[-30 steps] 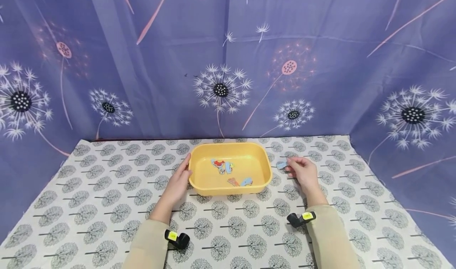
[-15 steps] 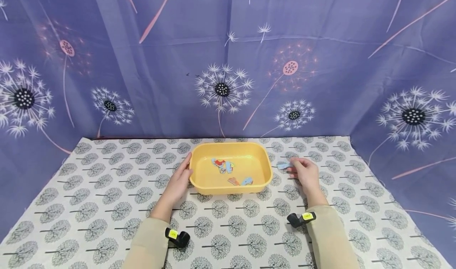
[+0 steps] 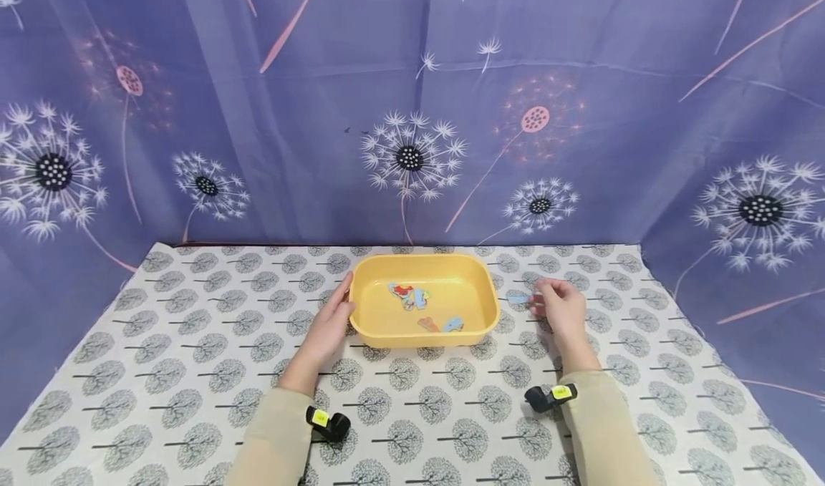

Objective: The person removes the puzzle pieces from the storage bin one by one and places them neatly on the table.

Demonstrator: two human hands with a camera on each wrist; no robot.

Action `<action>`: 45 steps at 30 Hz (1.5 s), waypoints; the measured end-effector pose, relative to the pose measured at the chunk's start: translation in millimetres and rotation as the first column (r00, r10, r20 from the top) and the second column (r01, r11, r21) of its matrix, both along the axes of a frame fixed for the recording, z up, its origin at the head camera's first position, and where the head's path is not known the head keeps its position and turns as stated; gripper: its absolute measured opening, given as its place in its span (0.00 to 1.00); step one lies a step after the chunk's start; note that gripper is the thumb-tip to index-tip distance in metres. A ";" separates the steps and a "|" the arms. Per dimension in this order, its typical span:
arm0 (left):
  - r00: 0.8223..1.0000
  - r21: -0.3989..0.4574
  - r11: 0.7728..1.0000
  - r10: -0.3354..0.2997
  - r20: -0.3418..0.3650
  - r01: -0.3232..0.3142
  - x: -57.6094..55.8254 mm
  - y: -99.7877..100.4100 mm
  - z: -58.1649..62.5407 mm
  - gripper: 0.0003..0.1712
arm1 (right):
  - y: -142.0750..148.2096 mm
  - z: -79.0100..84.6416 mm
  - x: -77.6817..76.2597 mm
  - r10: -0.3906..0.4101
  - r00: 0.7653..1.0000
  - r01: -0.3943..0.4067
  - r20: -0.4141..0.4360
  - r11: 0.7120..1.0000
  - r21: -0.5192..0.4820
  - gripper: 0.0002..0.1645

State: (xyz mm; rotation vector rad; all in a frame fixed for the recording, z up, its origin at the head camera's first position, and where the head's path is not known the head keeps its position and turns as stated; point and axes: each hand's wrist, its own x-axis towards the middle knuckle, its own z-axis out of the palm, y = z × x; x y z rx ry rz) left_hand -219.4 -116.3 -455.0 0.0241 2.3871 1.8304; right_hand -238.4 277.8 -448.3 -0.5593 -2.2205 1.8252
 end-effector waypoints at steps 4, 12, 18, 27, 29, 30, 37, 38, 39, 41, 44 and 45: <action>1.000 -0.019 1.000 -0.002 -0.006 0.002 -0.2 4.3 0.1 0.32 | -3.2 8.0 3.0 0.028 0.999 -0.027 -0.041 1.000 0.005 0.24; 1.000 -0.065 0.998 -0.002 -0.029 0.000 -0.8 5.3 2.0 0.30 | -16.2 28.7 1.5 0.240 0.965 -0.232 -0.107 0.970 0.078 0.28; 1.000 -0.067 0.998 0.000 -0.024 -0.001 -0.7 3.9 -0.7 0.31 | -29.1 44.9 -1.1 0.406 0.908 -0.387 -0.106 0.908 0.162 0.28; 1.000 -0.082 0.997 0.005 -0.030 -0.007 0.4 0.2 -4.0 0.31 | -54.7 60.0 -5.5 0.619 0.785 -0.588 -0.024 0.756 0.288 0.22; 1.000 -0.076 0.997 0.009 -0.027 -0.011 0.9 0.2 -3.1 0.31 | -59.7 61.2 -6.5 0.656 0.755 -0.619 -0.005 0.715 0.325 0.21; 1.000 -0.071 0.997 0.010 -0.025 -0.012 1.2 0.3 -2.6 0.31 | -61.8 61.5 -7.2 0.673 0.740 -0.632 0.002 0.694 0.345 0.21; 1.000 -0.027 1.000 0.013 -0.014 -0.013 1.2 1.1 -2.2 0.32 | -74.7 62.1 -12.9 0.778 0.625 -0.696 0.065 0.519 0.496 0.16; 1.000 -0.028 1.000 0.013 -0.016 -0.014 1.1 0.9 -2.5 0.32 | -76.6 62.2 -13.6 0.787 0.612 -0.698 0.079 0.491 0.521 0.16; 1.000 -0.032 0.999 0.015 -0.020 -0.016 1.2 0.7 -2.4 0.32 | -78.3 62.2 -14.4 0.797 0.597 -0.700 0.092 0.462 0.544 0.16; 1.000 -0.035 0.999 0.015 -0.025 -0.016 1.1 0.3 -2.9 0.32 | -82.1 61.8 -15.5 0.810 0.572 -0.707 0.128 0.407 0.579 0.15; 1.000 -0.024 1.000 0.008 -0.030 -0.009 1.4 -0.1 -2.8 0.32 | -88.4 60.5 -16.1 0.826 0.535 -0.726 0.178 0.341 0.597 0.15; 0.999 -0.025 1.000 0.007 -0.035 -0.008 1.5 -0.2 -2.7 0.32 | -90.6 60.0 -16.1 0.831 0.522 -0.736 0.193 0.324 0.595 0.14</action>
